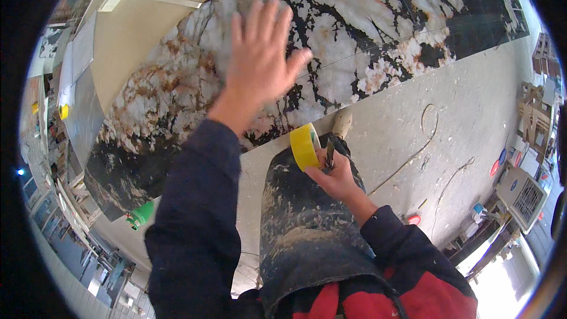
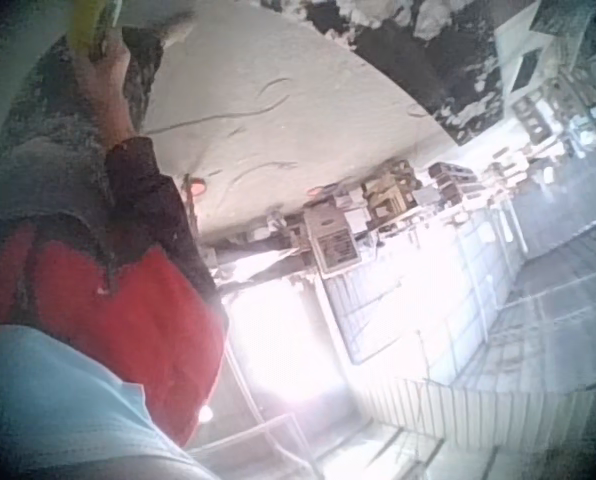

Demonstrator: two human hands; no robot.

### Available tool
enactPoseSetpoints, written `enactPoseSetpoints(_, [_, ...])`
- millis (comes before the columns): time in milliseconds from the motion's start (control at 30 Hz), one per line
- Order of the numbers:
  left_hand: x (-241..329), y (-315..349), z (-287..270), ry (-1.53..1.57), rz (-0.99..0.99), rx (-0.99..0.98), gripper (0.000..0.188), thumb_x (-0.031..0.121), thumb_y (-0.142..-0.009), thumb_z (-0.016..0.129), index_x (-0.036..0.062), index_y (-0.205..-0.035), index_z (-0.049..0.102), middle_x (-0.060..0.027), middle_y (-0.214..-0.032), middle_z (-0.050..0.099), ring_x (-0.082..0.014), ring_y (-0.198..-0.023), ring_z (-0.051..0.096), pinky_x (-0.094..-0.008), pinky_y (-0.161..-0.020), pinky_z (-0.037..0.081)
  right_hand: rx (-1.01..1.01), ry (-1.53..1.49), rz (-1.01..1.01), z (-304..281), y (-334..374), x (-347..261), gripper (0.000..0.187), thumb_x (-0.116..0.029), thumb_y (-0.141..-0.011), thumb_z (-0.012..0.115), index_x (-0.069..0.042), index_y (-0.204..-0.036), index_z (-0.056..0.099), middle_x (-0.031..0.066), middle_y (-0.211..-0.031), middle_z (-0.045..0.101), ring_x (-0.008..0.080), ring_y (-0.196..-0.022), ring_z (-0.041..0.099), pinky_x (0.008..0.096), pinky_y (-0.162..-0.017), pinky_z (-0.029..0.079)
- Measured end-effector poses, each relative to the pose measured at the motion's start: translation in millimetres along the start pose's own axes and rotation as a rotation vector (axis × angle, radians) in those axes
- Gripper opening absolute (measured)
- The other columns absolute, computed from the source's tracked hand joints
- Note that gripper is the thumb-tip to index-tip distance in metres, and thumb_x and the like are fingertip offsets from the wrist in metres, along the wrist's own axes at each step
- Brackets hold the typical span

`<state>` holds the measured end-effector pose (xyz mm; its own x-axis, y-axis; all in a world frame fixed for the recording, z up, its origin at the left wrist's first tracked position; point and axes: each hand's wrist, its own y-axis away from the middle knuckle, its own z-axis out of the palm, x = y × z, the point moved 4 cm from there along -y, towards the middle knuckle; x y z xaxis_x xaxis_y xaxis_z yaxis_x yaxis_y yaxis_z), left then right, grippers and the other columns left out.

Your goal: The person applies yellow tape to a large black surface with white residue, using a utility knife to cut the tape and hands to smooth it down. The person repeatedly measures, cuts, and presses tape along the surface edges and sections.

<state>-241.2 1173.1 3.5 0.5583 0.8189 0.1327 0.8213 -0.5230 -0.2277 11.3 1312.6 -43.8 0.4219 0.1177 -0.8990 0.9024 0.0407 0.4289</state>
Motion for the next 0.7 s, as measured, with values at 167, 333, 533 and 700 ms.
enactPoseSetpoints(167, [-70.4,-51.3,16.3,-0.09,0.041,0.117,0.071,0.053,-0.104,0.052,0.0039,-0.154,0.045,-0.0186,-0.159,0.044,-0.039,-0.148,0.038,-0.0602,-0.122,0.026,0.033,-0.064,-0.103,3.3,-3.7,9.6,0.03,-0.02,-0.087,0.083,-0.003,-0.1,0.063,0.0083,-0.083,0.065,0.0181,-0.073,0.061,0.0333,-0.07,0.05])
enactPoseSetpoints(333, [-74.0,-50.6,19.0,-0.179,0.085,0.157,0.069,0.057,-0.104,0.05,0.0067,-0.151,0.049,-0.0143,-0.157,0.047,-0.0353,-0.147,0.039,-0.0595,-0.123,0.025,0.022,-0.061,-0.044,-4.2,13.6,-8.2,0.036,-0.013,-0.087,0.083,-0.009,-0.082,0.047,0.0049,-0.086,0.064,0.0134,-0.073,0.054,0.0305,-0.065,0.045])
enactPoseSetpoints(533, [-69.7,-52.4,19.0,-0.213,0.121,0.14,0.061,0.051,-0.106,0.05,0.0081,-0.15,0.051,-0.0123,-0.156,0.049,-0.0344,-0.144,0.042,-0.0561,-0.122,0.028,0.166,-0.219,-0.122,-6.0,37.8,-43.3,0.036,-0.01,-0.085,0.085,-0.011,-0.082,0.048,0.0033,-0.077,0.057,0.0126,-0.064,0.052,0.0301,-0.058,0.043])
enactPoseSetpoints(700, [-66.8,-52.8,17.0,-0.197,0.152,0.137,0.059,0.048,-0.107,0.05,0.0077,-0.149,0.051,-0.0129,-0.156,0.049,-0.0347,-0.141,0.045,-0.0555,-0.12,0.031,0.166,-0.336,-0.27,-3.3,35.3,-76.9,0.036,0.0,-0.089,0.079,-0.013,-0.087,0.045,0.0012,-0.08,0.056,0.0083,-0.064,0.046,0.027,-0.058,0.038])
